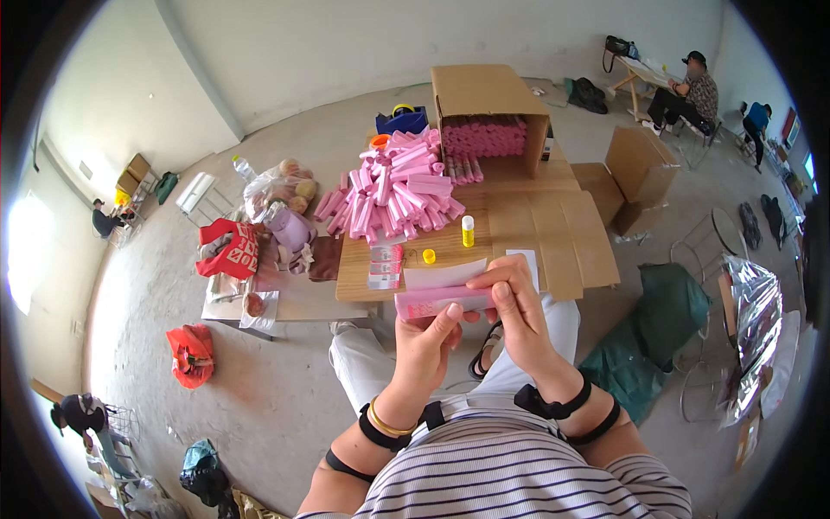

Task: Applying labels to small pink tubes using glue and organizing them in a cardboard box.

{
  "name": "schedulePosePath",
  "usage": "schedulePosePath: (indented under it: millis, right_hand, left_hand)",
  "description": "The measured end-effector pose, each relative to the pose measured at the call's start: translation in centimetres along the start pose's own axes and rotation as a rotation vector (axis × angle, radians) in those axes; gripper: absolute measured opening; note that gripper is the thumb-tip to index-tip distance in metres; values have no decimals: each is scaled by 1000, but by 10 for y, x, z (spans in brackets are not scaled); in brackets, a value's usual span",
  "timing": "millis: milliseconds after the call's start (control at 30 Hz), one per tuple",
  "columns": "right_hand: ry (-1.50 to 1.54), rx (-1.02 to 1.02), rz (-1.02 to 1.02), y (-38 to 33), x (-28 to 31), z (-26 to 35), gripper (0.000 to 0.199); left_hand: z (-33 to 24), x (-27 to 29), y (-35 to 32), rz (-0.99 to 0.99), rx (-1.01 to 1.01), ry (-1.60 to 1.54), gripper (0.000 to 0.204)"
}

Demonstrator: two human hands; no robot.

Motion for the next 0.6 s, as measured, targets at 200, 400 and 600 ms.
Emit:
schedulePosePath:
  millis: [200,400,600]
  right_hand:
    - [-14,5,-8,0,3,0,27]
    - [-96,15,-43,-1,5,-3,28]
    - [-120,50,-59,-2,9,-1,28]
  left_hand:
    - [2,-5,0,-24,20,12,29]
    - [6,-7,0,-28,20,26,29]
    - [5,-11,2,-60,34,40,27]
Point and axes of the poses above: each hand's wrist, its own y-axis towards the middle knuckle, its own x-axis out of the back of the hand, z = x × y, the point moved 5 cm from there along y, towards the middle knuckle, and after that the axes turned 12 degrees about y, right-handed, at the moved point
